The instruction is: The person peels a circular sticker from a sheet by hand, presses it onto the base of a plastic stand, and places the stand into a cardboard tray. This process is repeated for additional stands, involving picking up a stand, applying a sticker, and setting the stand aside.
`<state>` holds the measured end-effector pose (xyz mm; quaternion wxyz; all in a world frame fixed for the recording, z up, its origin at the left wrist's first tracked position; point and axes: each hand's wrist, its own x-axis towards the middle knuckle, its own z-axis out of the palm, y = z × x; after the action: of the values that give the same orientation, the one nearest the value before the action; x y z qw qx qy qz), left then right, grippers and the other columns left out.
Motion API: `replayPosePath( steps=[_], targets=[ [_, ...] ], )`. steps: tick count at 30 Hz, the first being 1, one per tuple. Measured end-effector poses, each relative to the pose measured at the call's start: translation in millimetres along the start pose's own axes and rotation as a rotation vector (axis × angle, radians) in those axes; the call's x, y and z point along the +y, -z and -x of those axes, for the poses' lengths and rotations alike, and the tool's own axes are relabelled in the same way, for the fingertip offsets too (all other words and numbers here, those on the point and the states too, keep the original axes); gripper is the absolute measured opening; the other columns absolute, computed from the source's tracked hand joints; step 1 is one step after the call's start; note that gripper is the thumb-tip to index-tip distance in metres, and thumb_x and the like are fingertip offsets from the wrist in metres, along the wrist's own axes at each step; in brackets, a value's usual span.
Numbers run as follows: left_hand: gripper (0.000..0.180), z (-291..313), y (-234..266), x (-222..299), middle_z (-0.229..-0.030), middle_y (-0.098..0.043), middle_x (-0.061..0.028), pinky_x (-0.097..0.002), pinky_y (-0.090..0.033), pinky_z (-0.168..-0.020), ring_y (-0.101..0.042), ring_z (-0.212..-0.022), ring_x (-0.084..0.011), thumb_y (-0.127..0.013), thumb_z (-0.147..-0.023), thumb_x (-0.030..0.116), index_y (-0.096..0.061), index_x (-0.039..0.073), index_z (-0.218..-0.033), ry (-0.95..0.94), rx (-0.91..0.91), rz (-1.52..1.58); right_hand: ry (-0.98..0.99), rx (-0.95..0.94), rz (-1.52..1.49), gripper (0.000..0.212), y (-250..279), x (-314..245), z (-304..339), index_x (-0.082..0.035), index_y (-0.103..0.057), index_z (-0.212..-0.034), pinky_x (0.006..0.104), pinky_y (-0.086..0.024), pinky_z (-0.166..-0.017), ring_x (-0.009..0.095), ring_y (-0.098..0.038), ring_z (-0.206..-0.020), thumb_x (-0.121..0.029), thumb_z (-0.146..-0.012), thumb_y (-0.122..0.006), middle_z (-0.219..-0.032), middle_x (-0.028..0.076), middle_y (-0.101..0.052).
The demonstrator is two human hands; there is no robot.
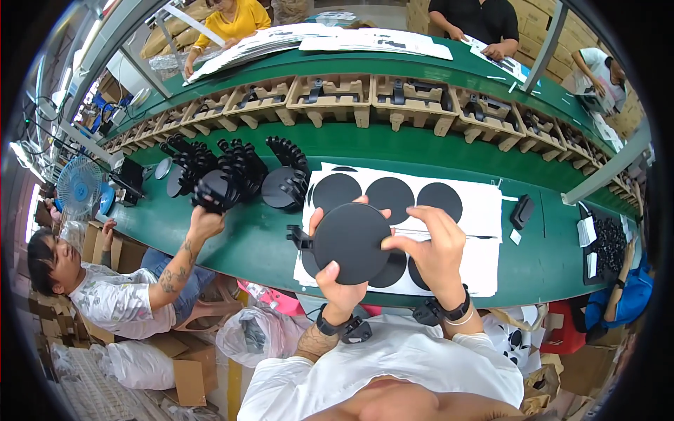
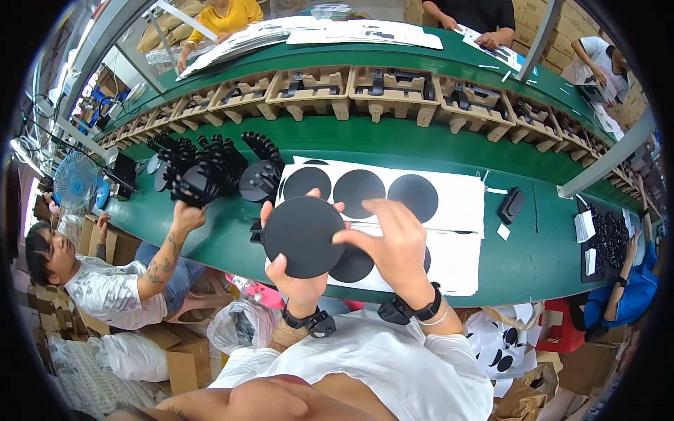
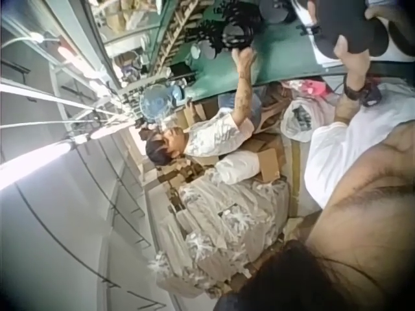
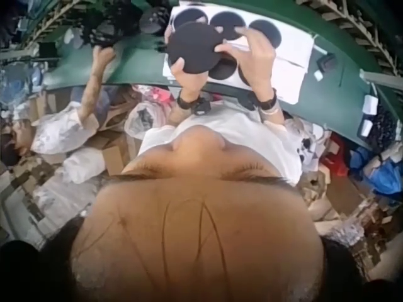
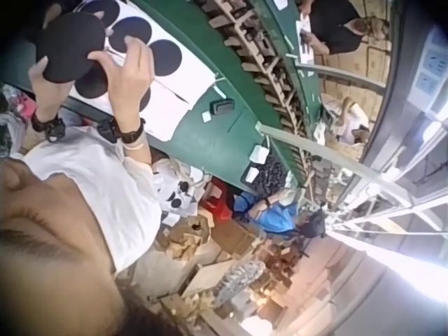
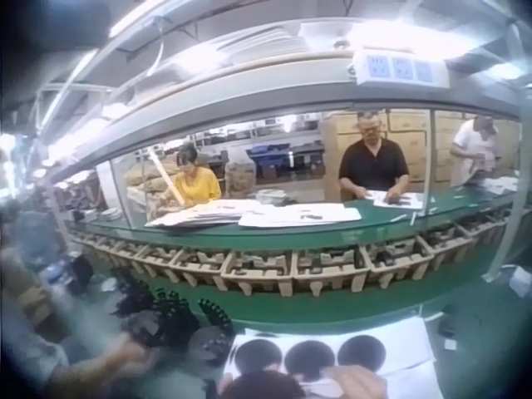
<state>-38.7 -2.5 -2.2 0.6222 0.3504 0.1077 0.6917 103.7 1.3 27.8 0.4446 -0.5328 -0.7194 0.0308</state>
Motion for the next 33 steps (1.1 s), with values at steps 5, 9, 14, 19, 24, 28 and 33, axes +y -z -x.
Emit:
replayPosePath(
  steps=[5,9,14,19,24,28,33],
  targets=[
    [0.078,-5,5,-6,-0.14,-0.034,-0.0221,-0.0546,-0.042,-0.097,-0.041,-0.123,-0.0479,-0.053,-0.08,0.054,-0.022,0.019,-0.143,-0.071,0.092,-0.018,0.727,-0.129,0.006,0.036,3,-9,3,0.0,-0.067,-0.098,0.0372,-0.054,-0.082,0.033,-0.065,-0.096,-0.013,-0.066,-0.078,-0.102,0.014,-0.067],
    [0.089,-8,26,-18,-0.139,-0.034,-0.0167,-0.0508,-0.036,-0.103,-0.04,-0.126,-0.0409,-0.066,-0.076,0.05,-0.021,0.011,-0.142,-0.159,-0.148,-0.008,0.661,-0.046,-0.056,0.037,7,-7,6,-0.001,-0.067,-0.103,0.0357,-0.056,-0.079,0.031,-0.068,-0.09,-0.003,-0.066,-0.075,-0.098,0.015,-0.068],
    [0.092,-8,28,-25,-0.135,-0.038,-0.0137,-0.0441,-0.032,-0.108,-0.039,-0.129,-0.0313,-0.074,-0.072,0.04,-0.025,0.003,-0.139,0.034,-0.154,0.059,0.383,0.101,-0.215,0.036,-2,6,-9,0.0,-0.067,-0.104,0.0306,-0.056,-0.071,0.026,-0.07,-0.079,0.002,-0.069,-0.071,-0.088,0.013,-0.069],
    [0.086,-18,17,-10,-0.138,-0.039,-0.014,-0.0389,-0.027,-0.111,-0.038,-0.13,-0.0256,-0.076,-0.072,0.031,-0.03,0.0,-0.137,0.317,-0.104,0.322,-0.007,0.019,-0.467,0.028,-26,-3,-73,0.004,-0.064,-0.103,0.0242,-0.052,-0.062,0.012,-0.066,-0.07,-0.001,-0.077,-0.069,-0.071,0.01,-0.066],
    [0.065,-23,31,17,-0.136,-0.044,-0.0156,-0.038,-0.029,-0.11,-0.043,-0.127,-0.0269,-0.073,-0.074,0.013,-0.042,-0.001,-0.13,0.184,-0.248,-0.44,-0.013,0.102,-0.088,0.032,-84,87,-204,0.007,-0.061,-0.105,0.0347,-0.053,-0.071,0.028,-0.068,-0.082,-0.004,-0.076,-0.068,-0.089,0.023,-0.067],
    [0.055,-35,79,50,-0.128,-0.051,-0.0165,-0.0374,-0.034,-0.106,-0.05,-0.12,-0.0307,-0.072,-0.073,0.005,-0.049,0.0,-0.122,0.031,-0.22,-0.878,-0.1,0.157,0.212,0.032,-121,154,-261,0.009,-0.061,-0.1,0.046,-0.052,-0.078,0.044,-0.061,-0.09,-0.007,-0.073,-0.068,-0.094,0.03,-0.063],
    [0.067,-73,138,90,-0.12,-0.054,-0.0171,-0.0381,-0.04,-0.099,-0.049,-0.118,-0.0332,-0.079,-0.064,0.009,-0.049,-0.001,-0.123,0.044,-0.124,-1.593,-0.245,-0.105,0.408,0.035,-170,194,-262,0.008,-0.061,-0.099,0.0449,-0.05,-0.082,0.044,-0.061,-0.09,-0.015,-0.074,-0.069,-0.088,0.029,-0.063]
  ],
)
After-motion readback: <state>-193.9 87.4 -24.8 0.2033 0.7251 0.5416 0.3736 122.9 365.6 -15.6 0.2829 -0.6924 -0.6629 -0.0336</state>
